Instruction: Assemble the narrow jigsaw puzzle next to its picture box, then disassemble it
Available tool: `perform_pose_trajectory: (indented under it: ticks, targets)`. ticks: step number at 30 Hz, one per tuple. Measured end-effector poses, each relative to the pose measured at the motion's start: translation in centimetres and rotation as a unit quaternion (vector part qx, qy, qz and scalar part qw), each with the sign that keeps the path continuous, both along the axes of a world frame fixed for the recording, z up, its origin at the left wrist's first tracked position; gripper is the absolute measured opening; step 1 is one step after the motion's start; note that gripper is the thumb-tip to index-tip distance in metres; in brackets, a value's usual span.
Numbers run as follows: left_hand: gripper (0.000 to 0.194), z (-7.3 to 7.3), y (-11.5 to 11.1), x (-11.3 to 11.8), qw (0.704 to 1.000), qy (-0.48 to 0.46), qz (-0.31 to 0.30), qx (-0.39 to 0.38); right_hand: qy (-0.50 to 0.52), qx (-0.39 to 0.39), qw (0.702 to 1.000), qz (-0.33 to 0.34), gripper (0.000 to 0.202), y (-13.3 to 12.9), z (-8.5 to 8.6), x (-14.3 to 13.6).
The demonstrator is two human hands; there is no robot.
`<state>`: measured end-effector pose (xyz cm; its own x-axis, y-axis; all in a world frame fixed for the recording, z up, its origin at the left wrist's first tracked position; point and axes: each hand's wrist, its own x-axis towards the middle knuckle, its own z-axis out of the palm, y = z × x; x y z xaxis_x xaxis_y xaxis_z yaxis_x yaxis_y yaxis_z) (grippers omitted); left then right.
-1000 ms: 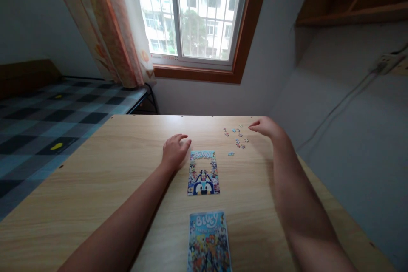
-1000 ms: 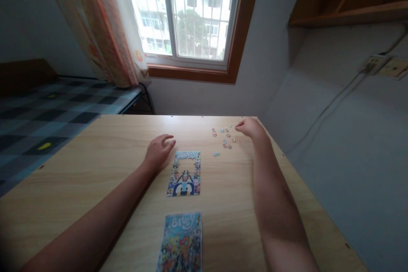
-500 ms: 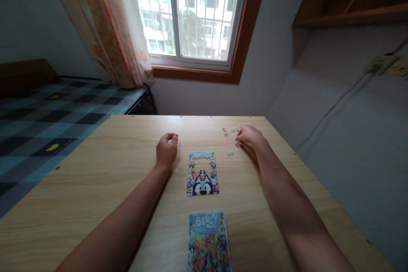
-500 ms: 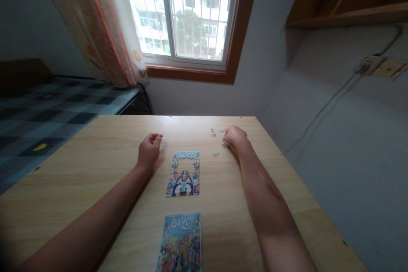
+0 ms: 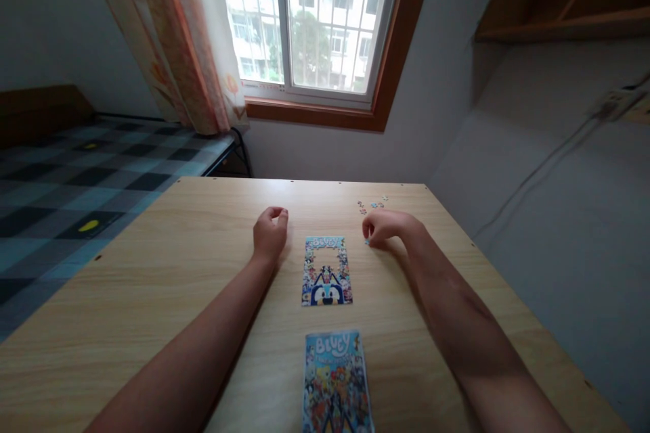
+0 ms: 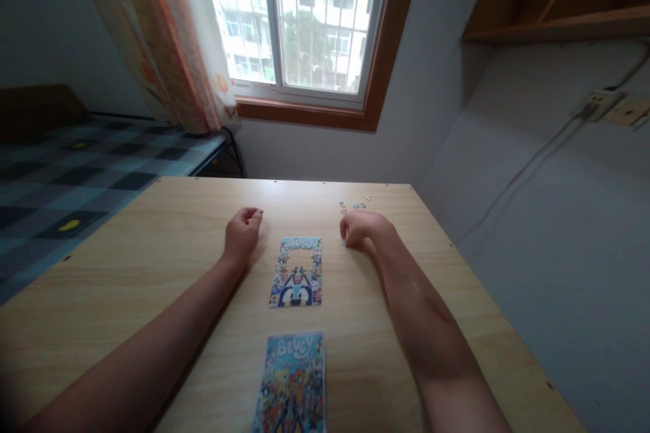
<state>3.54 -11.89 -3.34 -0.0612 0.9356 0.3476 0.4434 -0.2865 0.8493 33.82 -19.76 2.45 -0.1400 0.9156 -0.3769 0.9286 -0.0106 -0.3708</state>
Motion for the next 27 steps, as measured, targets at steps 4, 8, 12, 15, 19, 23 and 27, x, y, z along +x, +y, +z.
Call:
perform_pose_trajectory:
  ticks: [4, 8, 12, 15, 19, 23, 27]
  targets:
    - [0.032, 0.1, -0.2, 0.1, 1.000, 0.004, -0.001, 0.000, -0.001, 0.000, 1.000, -0.005, 0.014, 0.0, -0.2, -0.4]
    - [0.030, 0.0, -0.3, 0.1, 0.999, 0.031, -0.020, 0.007, 0.003, -0.007, 1.000, 0.008, 0.009, -0.1, -0.1, -0.2]
    - [0.025, -0.2, -0.2, -0.2, 0.988, 0.093, -0.118, 0.019, 0.053, -0.050, 0.996, 0.045, 0.010, -0.3, 0.6, -0.7]
    - [0.029, 0.0, -0.1, -0.6, 0.966, 0.144, -0.211, 0.028, 0.150, -0.041, 0.986, 0.060, 0.020, -0.1, 0.7, -2.3]
    - [0.043, 0.5, -0.1, -1.2, 0.939, 0.223, -0.260, 0.030, 0.243, 0.052, 0.968, 0.032, 0.018, 0.5, -0.7, -6.4]
    - [0.051, 0.7, -0.5, -1.2, 0.923, 0.276, -0.266, 0.037, 0.244, 0.079, 0.967, 0.002, 0.016, 0.4, -2.3, -9.9]
    - [0.055, 0.6, -1.0, -1.0, 0.919, 0.299, -0.255, 0.038, 0.195, 0.101, 0.975, -0.004, 0.017, 0.0, -2.8, -11.0]
